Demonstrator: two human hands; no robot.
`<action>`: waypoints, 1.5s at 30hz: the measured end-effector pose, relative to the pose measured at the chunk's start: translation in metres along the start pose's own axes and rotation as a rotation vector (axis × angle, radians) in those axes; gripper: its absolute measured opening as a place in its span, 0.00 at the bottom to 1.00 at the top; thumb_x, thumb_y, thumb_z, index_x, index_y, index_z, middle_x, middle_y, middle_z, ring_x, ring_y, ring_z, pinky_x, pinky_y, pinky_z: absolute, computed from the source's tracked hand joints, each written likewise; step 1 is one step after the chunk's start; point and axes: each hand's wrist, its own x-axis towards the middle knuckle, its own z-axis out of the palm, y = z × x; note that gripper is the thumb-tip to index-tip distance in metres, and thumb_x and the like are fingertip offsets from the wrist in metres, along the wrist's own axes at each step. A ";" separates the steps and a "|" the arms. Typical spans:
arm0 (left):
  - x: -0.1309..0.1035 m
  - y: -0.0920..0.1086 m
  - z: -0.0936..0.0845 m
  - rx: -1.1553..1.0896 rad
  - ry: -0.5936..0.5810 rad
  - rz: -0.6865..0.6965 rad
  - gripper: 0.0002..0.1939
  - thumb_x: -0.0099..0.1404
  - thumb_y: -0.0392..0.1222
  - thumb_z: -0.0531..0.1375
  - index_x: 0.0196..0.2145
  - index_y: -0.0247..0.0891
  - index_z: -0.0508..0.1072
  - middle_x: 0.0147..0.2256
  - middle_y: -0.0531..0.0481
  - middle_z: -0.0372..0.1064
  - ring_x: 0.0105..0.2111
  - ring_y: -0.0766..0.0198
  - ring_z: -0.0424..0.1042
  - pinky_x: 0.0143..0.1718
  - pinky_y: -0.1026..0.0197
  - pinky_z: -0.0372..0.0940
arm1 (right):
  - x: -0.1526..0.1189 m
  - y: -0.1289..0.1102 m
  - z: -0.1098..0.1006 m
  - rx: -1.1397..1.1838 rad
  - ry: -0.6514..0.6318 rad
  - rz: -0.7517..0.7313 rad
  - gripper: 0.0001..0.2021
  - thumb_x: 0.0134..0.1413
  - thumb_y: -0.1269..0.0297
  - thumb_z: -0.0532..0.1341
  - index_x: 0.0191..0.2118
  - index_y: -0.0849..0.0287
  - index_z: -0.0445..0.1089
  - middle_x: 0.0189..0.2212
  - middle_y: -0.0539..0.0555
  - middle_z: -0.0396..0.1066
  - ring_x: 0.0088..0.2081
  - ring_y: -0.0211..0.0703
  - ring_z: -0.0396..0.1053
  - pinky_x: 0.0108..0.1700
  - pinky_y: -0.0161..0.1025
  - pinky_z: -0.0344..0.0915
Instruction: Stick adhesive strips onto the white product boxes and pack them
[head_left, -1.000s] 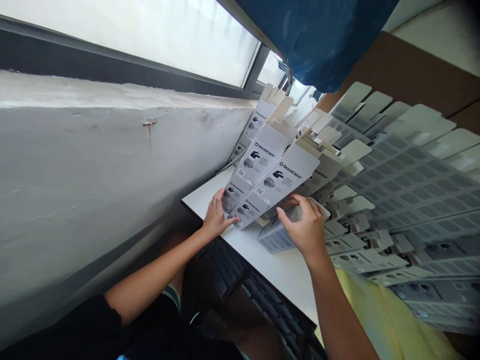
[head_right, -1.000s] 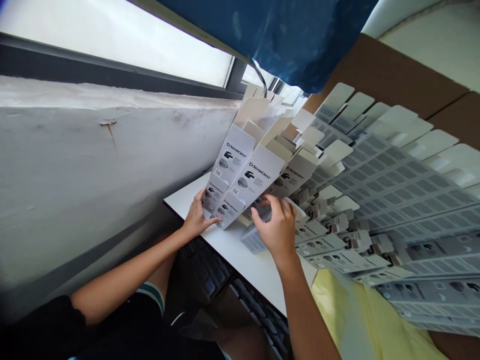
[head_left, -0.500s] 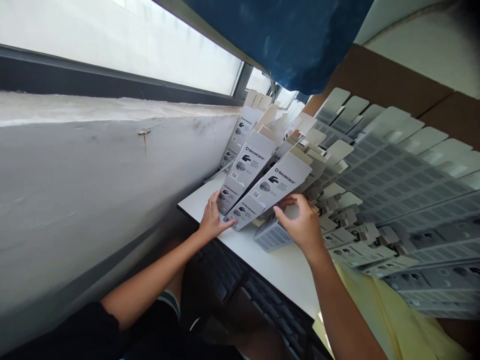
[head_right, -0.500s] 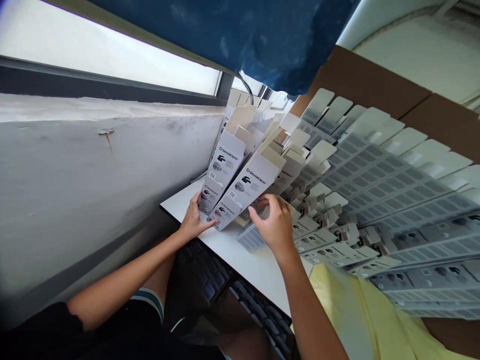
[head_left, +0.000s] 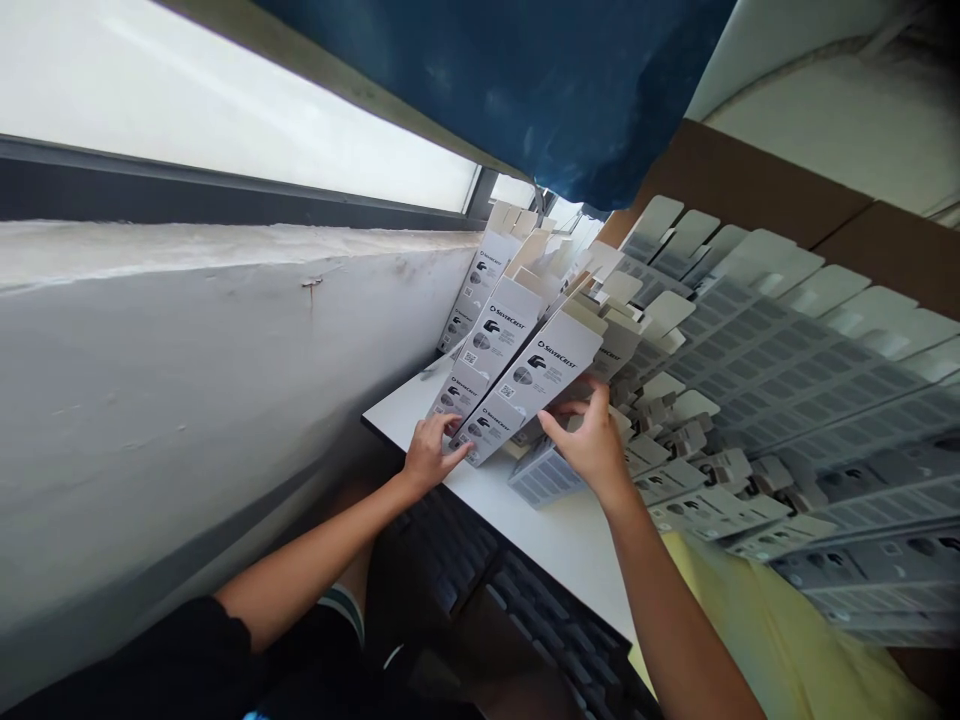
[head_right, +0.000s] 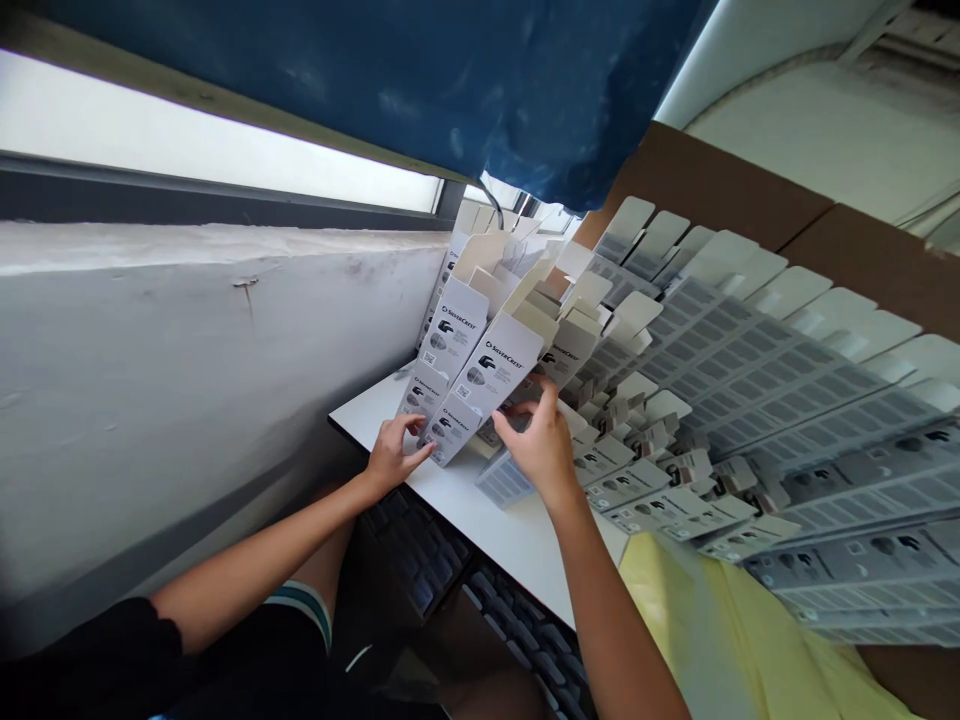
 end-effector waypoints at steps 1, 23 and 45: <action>0.000 0.001 -0.001 -0.008 -0.014 -0.004 0.17 0.63 0.44 0.64 0.49 0.41 0.68 0.39 0.47 0.74 0.35 0.58 0.74 0.43 0.52 0.69 | 0.000 0.000 0.001 0.023 0.001 0.004 0.39 0.49 0.57 0.67 0.64 0.61 0.52 0.32 0.55 0.80 0.40 0.57 0.78 0.44 0.51 0.71; -0.003 0.010 0.004 -0.008 -0.212 -0.085 0.16 0.66 0.46 0.61 0.50 0.43 0.70 0.44 0.48 0.76 0.36 0.60 0.77 0.38 0.56 0.73 | -0.010 0.007 -0.002 0.063 0.045 -0.031 0.50 0.49 0.62 0.66 0.71 0.65 0.37 0.31 0.54 0.78 0.34 0.53 0.77 0.42 0.50 0.73; -0.003 0.009 0.001 0.074 -0.320 -0.095 0.18 0.64 0.48 0.62 0.50 0.43 0.67 0.44 0.50 0.75 0.33 0.62 0.76 0.35 0.59 0.70 | -0.015 0.014 -0.022 0.222 0.130 -0.019 0.48 0.47 0.61 0.67 0.69 0.62 0.41 0.24 0.43 0.62 0.25 0.44 0.64 0.34 0.45 0.67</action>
